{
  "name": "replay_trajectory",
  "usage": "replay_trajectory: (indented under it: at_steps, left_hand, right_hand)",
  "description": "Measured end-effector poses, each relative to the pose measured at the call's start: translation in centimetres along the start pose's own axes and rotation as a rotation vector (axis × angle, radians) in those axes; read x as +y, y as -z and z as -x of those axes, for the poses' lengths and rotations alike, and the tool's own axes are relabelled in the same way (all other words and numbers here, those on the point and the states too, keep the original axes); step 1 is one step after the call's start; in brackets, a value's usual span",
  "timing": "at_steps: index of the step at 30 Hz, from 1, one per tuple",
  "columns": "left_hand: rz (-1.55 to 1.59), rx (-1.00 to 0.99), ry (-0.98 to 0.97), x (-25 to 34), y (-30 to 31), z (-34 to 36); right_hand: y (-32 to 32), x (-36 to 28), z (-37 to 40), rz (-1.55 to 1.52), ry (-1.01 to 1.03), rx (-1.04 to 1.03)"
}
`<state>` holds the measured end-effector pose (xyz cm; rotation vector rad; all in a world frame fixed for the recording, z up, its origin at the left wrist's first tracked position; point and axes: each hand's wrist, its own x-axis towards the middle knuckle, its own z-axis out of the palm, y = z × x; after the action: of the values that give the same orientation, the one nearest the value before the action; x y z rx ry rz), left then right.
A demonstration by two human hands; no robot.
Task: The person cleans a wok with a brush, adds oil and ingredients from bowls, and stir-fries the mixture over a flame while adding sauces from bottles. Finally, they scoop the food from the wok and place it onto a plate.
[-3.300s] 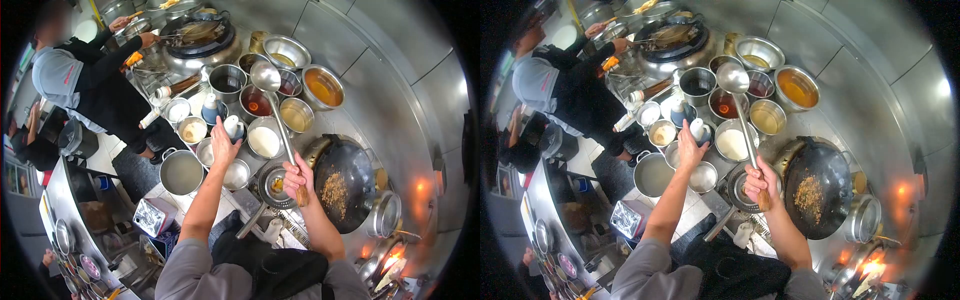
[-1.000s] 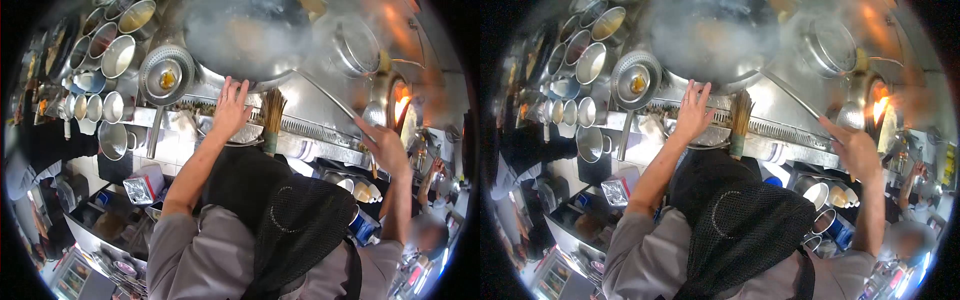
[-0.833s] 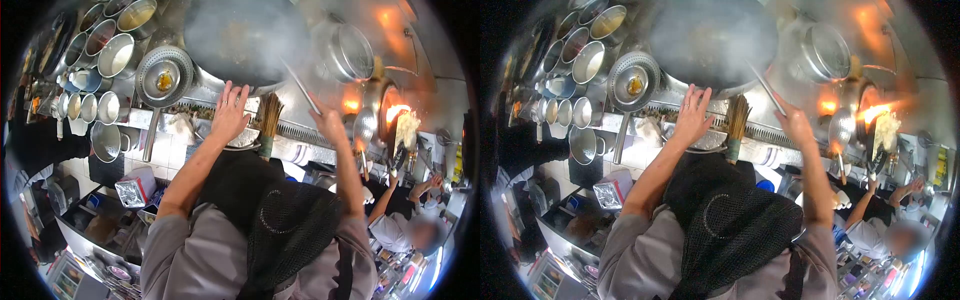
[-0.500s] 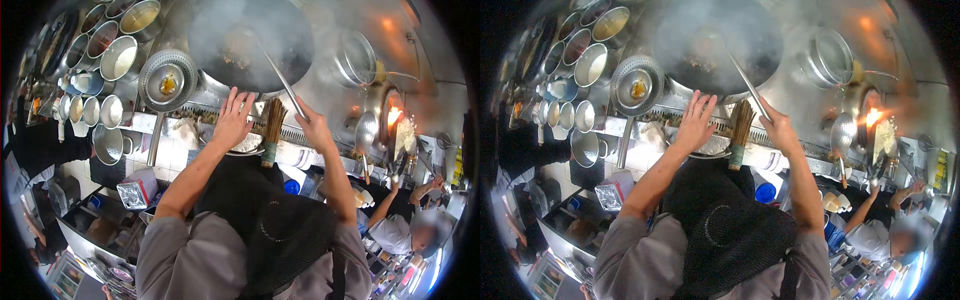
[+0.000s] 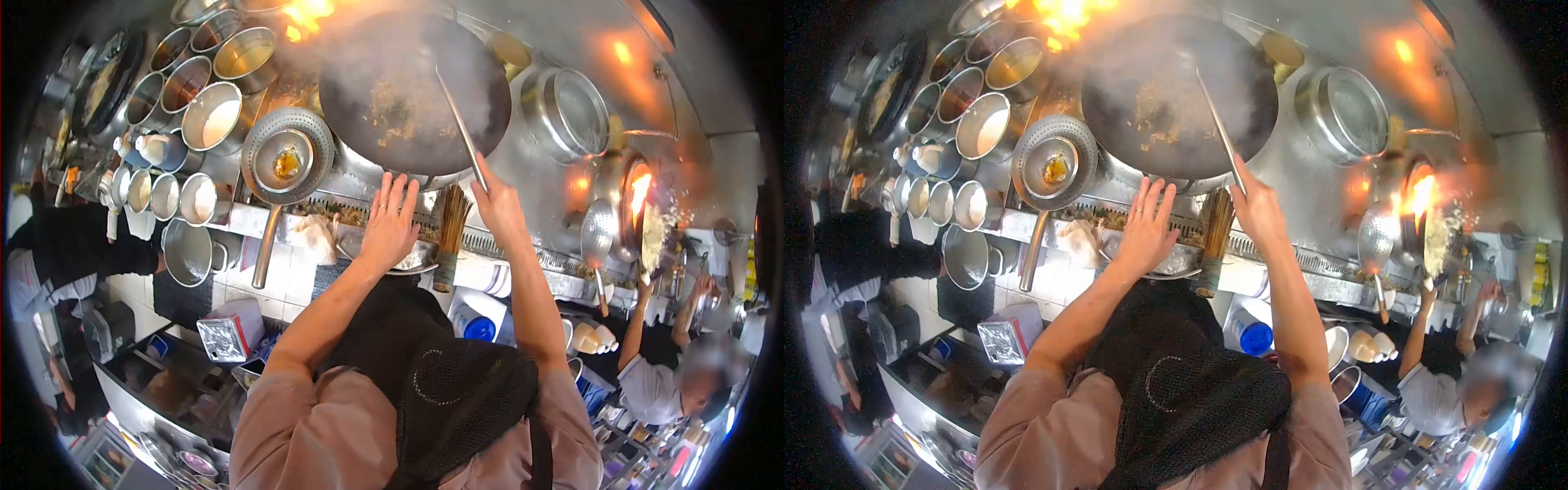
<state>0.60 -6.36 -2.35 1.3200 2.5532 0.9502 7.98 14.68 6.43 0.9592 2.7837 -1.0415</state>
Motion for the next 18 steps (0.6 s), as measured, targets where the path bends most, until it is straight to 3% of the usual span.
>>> replay_trajectory:
  at_steps: [2,3,4,6,9,13,16,18]
  left_hand:
    - [0.013,0.016,0.005,0.0,0.0,-0.1]
    - [0.026,0.009,-0.008,-0.1,0.1,0.0]
    - [0.029,-0.005,-0.014,-0.1,0.3,0.1]
    - [0.030,-0.046,-0.039,-0.5,1.0,0.0]
    - [0.051,-0.058,-0.057,-1.0,0.9,-0.1]
    - [0.066,-0.063,-0.070,-1.1,0.9,0.0]
    - [0.081,-0.070,-0.061,-0.8,0.9,-0.1]
    - [0.097,-0.076,-0.038,-0.6,0.9,-0.1]
  right_hand:
    - [-2.4,1.8,-2.5,0.142,0.334,0.203]
    - [-3.0,2.6,-2.8,0.176,0.384,0.202]
    - [-3.0,3.2,-2.1,0.172,0.368,0.203]
    - [-1.6,4.2,0.7,0.415,0.262,0.013]
    - [3.8,4.5,6.5,0.532,0.295,0.019]
    - [12.8,-1.3,11.4,0.539,0.177,-0.069]
    - [14.6,-1.8,12.6,0.479,0.221,-0.105]
    - [11.7,0.2,10.4,0.518,0.080,-0.090]
